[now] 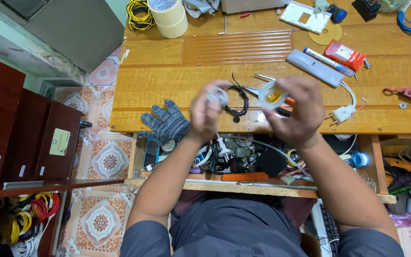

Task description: Assemble a light socket by connecting wires and fitting the plastic housing components together

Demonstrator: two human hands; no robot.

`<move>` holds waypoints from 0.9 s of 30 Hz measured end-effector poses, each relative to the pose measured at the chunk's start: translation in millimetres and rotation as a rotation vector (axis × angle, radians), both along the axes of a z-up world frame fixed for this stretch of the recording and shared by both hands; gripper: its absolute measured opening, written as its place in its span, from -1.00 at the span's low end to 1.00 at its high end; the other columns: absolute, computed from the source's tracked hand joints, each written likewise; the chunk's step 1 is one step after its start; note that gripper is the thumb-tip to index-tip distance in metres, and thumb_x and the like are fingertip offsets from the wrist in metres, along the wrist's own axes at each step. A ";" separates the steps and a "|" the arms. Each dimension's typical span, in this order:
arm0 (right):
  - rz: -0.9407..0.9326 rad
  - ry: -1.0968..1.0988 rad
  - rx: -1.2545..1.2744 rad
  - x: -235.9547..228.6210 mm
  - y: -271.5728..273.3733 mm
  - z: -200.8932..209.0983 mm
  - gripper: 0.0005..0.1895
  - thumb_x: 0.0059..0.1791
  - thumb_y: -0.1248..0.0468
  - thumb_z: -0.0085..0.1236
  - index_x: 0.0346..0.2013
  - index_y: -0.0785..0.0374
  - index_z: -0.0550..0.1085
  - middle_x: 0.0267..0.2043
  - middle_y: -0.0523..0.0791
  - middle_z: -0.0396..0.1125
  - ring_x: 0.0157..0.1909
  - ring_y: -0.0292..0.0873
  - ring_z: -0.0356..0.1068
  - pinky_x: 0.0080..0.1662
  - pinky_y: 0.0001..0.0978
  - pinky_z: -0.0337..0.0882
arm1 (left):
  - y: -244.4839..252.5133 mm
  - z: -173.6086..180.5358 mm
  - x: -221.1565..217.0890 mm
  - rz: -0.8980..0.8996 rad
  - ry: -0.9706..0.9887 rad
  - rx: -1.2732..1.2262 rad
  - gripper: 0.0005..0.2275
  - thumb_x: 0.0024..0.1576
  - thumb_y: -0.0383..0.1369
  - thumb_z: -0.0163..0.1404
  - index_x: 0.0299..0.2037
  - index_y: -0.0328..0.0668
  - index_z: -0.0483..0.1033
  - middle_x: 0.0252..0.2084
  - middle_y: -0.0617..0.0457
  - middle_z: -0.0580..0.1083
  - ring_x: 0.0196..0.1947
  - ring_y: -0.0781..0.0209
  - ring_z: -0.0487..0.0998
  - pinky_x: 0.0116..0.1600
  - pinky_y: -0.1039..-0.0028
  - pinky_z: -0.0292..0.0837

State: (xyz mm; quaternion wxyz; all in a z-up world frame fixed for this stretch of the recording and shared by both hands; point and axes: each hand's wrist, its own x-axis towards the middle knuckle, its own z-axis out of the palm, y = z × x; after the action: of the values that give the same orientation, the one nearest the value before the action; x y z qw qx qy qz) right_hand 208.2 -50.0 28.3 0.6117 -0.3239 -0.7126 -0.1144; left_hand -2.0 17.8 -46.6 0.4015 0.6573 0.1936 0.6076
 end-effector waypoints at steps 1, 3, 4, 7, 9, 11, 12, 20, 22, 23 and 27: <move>0.000 0.001 -0.003 3.5 5.7 -2.6 -0.48 0.00 0.21 0.45 0.06 0.61 0.53 -0.10 0.23 0.34 -0.16 0.20 0.40 -0.11 -0.04 0.48 | 2.2 11.4 -3.5 0.000 0.001 -0.003 -0.57 0.35 -0.05 -0.24 0.15 -0.22 0.49 -0.15 -0.05 0.53 -0.38 0.43 0.41 -0.36 0.61 0.36; 0.173 0.162 -0.043 10.2 17.2 -7.7 -0.55 0.13 0.28 0.25 0.15 0.60 0.35 -0.03 0.17 0.18 -0.10 0.08 0.39 -0.04 -0.08 0.46 | 7.0 34.2 -10.8 -0.018 -0.192 -0.140 -0.59 0.40 -0.08 -0.34 0.17 -0.29 0.33 -0.38 0.17 0.39 -0.60 0.62 0.20 -0.54 0.76 0.13; 0.173 0.162 -0.046 7.4 16.1 -3.7 -0.55 0.13 0.28 0.25 0.15 0.60 0.35 -0.03 0.17 0.18 -0.10 0.08 0.39 -0.04 -0.08 0.46 | 9.9 35.8 -13.5 -0.017 -0.191 -0.142 -0.59 0.40 -0.08 -0.34 0.17 -0.29 0.33 -0.38 0.17 0.39 -0.60 0.62 0.20 -0.54 0.76 0.13; 0.124 0.203 -0.108 2.6 12.9 1.9 -0.55 0.23 0.21 -0.02 0.25 0.57 0.25 0.05 0.19 0.15 0.00 0.15 0.39 0.01 -0.07 0.47 | 17.3 42.5 -21.2 0.054 -0.321 -0.253 -0.60 0.40 -0.15 -0.37 0.22 -0.32 0.29 -0.39 0.12 0.38 -0.66 0.57 0.17 -0.61 0.73 0.09; -0.014 0.288 -0.298 4.0 8.2 -4.3 -0.61 0.30 0.15 -0.13 0.28 0.41 0.27 0.08 0.13 0.23 -0.10 0.05 0.51 -0.15 -0.30 0.53 | 19.1 48.5 -25.7 0.015 -0.527 -0.428 -0.70 0.36 -0.20 -0.28 0.11 -0.20 0.37 -0.39 -0.01 0.39 -0.68 0.43 0.03 -0.60 0.63 -0.13; 0.006 0.300 -0.307 7.2 12.5 -4.9 -0.63 0.31 0.16 -0.16 0.26 0.41 0.25 0.07 0.13 0.24 -0.04 0.03 0.43 -0.07 -0.27 0.49 | 21.3 48.3 -26.8 0.011 -0.568 -0.414 -0.79 0.36 -0.21 -0.26 0.05 -0.09 0.31 -0.38 -0.06 0.38 -0.68 0.40 0.03 -0.59 0.62 -0.12; 0.026 0.313 -0.313 8.8 14.7 -5.0 -0.66 0.32 0.17 -0.19 0.25 0.40 0.24 0.07 0.12 0.24 0.01 0.01 0.36 0.01 -0.24 0.45 | 22.6 48.3 -27.4 0.007 -0.608 -0.397 -0.87 0.37 -0.22 -0.23 0.00 0.02 0.26 -0.38 -0.12 0.37 -0.68 0.37 0.03 -0.59 0.61 -0.10; 0.018 0.384 -0.372 12.0 21.4 -3.5 -0.69 0.32 0.10 -0.25 0.11 0.32 0.20 0.03 0.13 0.32 -0.14 -0.06 0.38 -0.19 -0.37 0.30 | 19.5 53.7 -27.2 0.009 -0.525 -0.312 -0.92 0.40 -0.20 -0.29 -0.04 0.13 0.15 -0.32 -0.22 0.40 -0.69 0.34 0.05 -0.57 0.64 -0.06; 0.024 0.372 -0.365 11.7 22.0 -3.8 -0.70 0.32 0.10 -0.25 0.08 0.33 0.21 0.06 0.13 0.30 -0.14 -0.06 0.37 -0.20 -0.38 0.29 | 18.5 54.4 -26.2 -0.001 -0.508 -0.288 -0.92 0.40 -0.19 -0.29 -0.05 0.13 0.15 -0.32 -0.24 0.40 -0.70 0.32 0.06 -0.58 0.63 -0.07; 0.027 0.347 -0.360 12.6 22.2 -5.4 -0.70 0.32 0.12 -0.26 0.07 0.35 0.22 0.07 0.13 0.28 -0.14 -0.07 0.34 -0.18 -0.35 0.30 | 17.3 55.4 -25.7 -0.015 -0.488 -0.279 -0.91 0.40 -0.19 -0.28 -0.05 0.12 0.14 -0.32 -0.22 0.39 -0.69 0.32 0.07 -0.58 0.62 -0.07; 0.047 0.314 -0.339 12.3 23.6 -7.8 -0.71 0.32 0.17 -0.24 0.06 0.41 0.25 0.11 0.16 0.22 -0.18 -0.07 0.27 -0.20 -0.35 0.30 | 14.4 56.2 -24.4 -0.034 -0.422 -0.199 -0.91 0.41 -0.21 -0.33 -0.03 0.09 0.15 -0.32 -0.18 0.36 -0.69 0.31 0.06 -0.57 0.60 -0.04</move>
State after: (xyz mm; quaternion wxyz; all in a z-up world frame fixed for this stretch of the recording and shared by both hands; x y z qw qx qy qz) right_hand 220.6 -26.3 20.5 0.6544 -0.4190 -0.6252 0.0730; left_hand -26.4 32.2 9.6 0.5062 0.4761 0.1531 0.7026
